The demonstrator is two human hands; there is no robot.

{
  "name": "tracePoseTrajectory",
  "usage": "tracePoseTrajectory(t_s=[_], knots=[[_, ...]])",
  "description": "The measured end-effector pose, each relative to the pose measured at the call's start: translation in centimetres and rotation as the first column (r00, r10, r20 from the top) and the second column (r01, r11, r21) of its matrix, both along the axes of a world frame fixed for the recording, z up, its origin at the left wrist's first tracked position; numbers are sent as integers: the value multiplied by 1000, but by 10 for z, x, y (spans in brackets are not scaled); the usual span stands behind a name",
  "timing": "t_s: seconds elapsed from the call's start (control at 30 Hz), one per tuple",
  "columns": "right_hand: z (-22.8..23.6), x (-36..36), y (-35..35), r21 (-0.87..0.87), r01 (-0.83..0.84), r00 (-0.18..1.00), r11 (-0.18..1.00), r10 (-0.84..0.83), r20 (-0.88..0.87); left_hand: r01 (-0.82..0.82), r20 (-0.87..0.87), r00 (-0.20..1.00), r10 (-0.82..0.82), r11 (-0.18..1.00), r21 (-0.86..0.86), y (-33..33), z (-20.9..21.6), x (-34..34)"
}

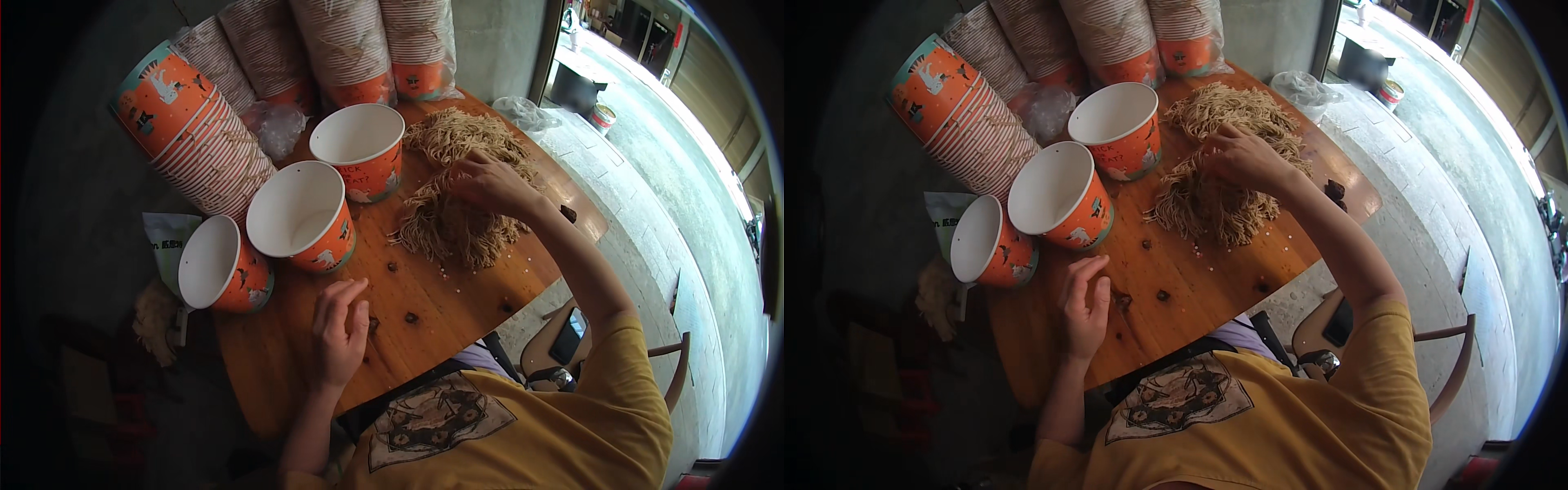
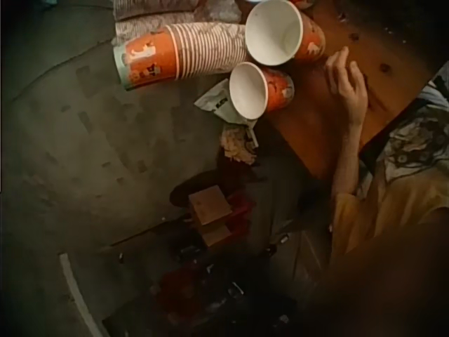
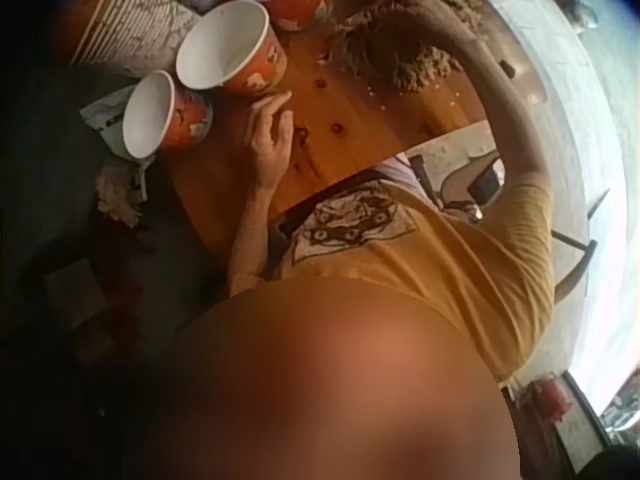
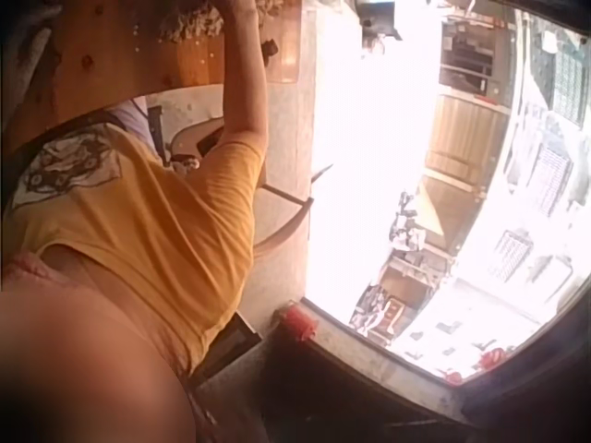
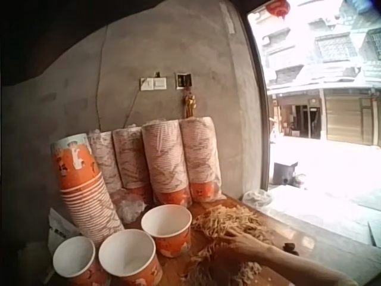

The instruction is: Threading and tying string handles onto paper bowls.

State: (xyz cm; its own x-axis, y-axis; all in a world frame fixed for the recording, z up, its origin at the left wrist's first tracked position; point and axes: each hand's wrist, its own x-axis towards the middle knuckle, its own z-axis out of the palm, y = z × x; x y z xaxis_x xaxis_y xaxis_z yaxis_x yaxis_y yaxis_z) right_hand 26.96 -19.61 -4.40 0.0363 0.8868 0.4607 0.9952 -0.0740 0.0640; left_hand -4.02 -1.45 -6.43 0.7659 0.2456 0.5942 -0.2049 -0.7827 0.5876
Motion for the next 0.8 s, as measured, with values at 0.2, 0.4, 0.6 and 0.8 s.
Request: tracePoseTrajectory(t_s=[0.2, 0.4, 0.6, 0.8], knots=[[10, -17, 2, 67, 31, 976, 997, -16, -217, 53, -19, 998, -55, 996, -77, -6, -8, 3], [34, -67, 13, 157, -19, 825, 987, 105, -555, 142, -45, 979, -197, 829, -542, -19, -3, 30], [42, -115, 32, 270, -115, 717, 956, 268, -643, 295, 176, 934, -311, 397, -869, -32, 14, 67], [49, -129, 41, 208, -30, 633, 978, 180, -753, 356, 252, 813, -525, 105, -929, -16, 12, 38]])
